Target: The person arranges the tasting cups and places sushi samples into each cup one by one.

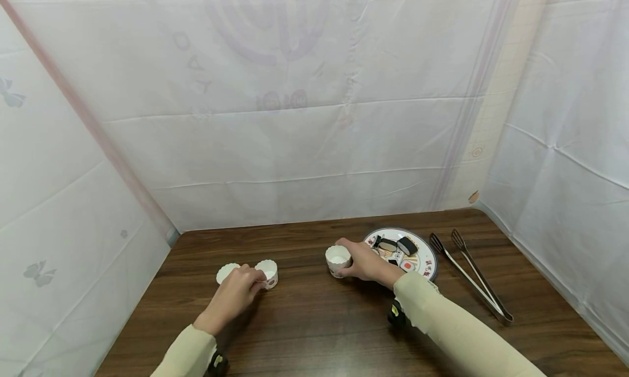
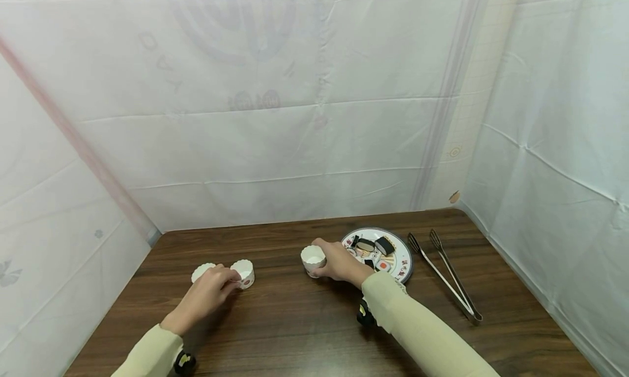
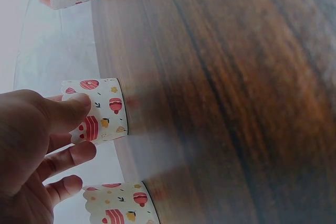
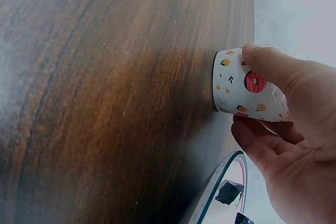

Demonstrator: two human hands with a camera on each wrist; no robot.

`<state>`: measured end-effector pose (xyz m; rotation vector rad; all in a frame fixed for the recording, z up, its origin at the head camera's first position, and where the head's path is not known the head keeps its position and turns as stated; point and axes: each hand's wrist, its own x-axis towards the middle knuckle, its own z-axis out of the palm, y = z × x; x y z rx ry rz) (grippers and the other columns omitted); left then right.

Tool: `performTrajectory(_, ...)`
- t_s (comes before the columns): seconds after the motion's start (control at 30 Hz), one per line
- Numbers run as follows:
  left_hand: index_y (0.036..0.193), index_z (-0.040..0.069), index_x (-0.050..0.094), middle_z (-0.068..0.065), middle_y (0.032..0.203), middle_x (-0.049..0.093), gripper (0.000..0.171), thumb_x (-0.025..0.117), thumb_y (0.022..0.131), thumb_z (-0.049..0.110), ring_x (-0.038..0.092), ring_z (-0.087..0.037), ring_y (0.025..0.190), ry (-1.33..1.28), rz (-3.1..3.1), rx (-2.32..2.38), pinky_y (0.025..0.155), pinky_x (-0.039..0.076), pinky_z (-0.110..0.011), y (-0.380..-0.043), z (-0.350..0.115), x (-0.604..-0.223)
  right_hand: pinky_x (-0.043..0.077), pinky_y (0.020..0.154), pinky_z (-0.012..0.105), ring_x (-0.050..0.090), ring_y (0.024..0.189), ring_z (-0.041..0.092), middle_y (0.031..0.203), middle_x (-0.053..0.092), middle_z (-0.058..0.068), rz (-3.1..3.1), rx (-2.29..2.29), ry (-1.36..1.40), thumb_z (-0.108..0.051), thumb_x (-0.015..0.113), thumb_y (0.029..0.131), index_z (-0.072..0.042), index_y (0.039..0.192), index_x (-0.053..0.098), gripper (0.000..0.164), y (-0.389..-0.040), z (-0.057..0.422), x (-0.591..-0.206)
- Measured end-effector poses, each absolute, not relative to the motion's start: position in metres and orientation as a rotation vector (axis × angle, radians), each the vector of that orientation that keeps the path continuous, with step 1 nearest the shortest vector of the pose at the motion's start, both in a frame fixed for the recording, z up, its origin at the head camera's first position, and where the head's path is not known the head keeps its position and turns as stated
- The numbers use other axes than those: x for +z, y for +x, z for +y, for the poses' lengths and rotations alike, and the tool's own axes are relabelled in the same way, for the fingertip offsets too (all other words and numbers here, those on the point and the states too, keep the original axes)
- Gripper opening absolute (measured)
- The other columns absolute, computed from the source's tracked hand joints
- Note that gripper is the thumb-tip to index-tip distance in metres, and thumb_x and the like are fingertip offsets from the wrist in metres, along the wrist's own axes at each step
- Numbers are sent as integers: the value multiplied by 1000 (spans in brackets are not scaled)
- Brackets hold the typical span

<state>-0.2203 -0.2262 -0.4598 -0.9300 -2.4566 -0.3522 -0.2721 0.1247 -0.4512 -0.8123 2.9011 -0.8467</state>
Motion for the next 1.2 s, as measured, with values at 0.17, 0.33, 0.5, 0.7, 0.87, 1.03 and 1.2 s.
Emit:
performTrajectory(0.17, 75, 15, 68, 9, 72, 66, 29, 90, 71, -3, 50, -8, 67, -929, -2414, -370, 65, 47, -34, -221, -225, -461, 55, 83, 44, 67, 98, 27, 113, 70, 14, 2902, -853, -816, -24, 85, 86, -5, 141, 53, 67, -271, 124, -451)
performTrajectory(0.33, 78, 14, 70, 8, 75, 68, 26, 91, 71, 0, 54, -9, 67, -927, -2408, -385, 65, 49, -35, -222, -226, -461, 55, 83, 44, 67, 98, 26, 114, 70, 13, 2901, -851, -792, -24, 85, 87, -6, 141, 53, 65, -271, 125, -450)
performTrajectory(0.5, 89, 9, 74, 1, 83, 73, 28, 94, 69, 5, 62, -16, 71, -925, -2403, -388, 64, 52, -34, -224, -226, -463, 55, 84, 44, 67, 100, 26, 115, 69, 13, 2883, -851, -769, -24, 85, 87, -7, 143, 53, 66, -271, 124, -450)
performTrajectory(0.7, 99, 7, 74, -3, 89, 75, 35, 95, 71, 11, 64, -17, 76, -918, -2356, -395, 64, 53, -34, -226, -224, -461, 55, 84, 44, 67, 100, 26, 115, 69, 13, 2880, -841, -778, -25, 85, 87, -7, 143, 52, 67, -272, 124, -453)
performTrajectory(0.87, 103, 7, 75, -3, 95, 75, 37, 95, 72, 11, 63, -18, 81, -917, -2347, -403, 66, 50, -37, -226, -218, -458, 55, 83, 45, 67, 98, 27, 113, 70, 14, 2888, -844, -805, -25, 85, 86, -6, 141, 53, 66, -269, 125, -454)
performTrajectory(1.03, 102, 8, 75, -1, 97, 75, 34, 94, 73, 9, 63, -19, 83, -932, -2324, -410, 65, 46, -36, -228, -206, -455, 55, 83, 45, 67, 99, 27, 115, 69, 14, 2880, -851, -803, -25, 84, 87, -7, 142, 52, 67, -267, 125, -454)
performTrajectory(1.2, 104, 10, 76, -1, 102, 75, 29, 91, 79, 14, 62, -17, 84, -955, -2328, -380, 67, 46, -34, -231, -190, -452, 55, 83, 45, 67, 99, 27, 115, 70, 13, 2874, -866, -807, -25, 84, 87, -7, 143, 52, 67, -267, 125, -454)
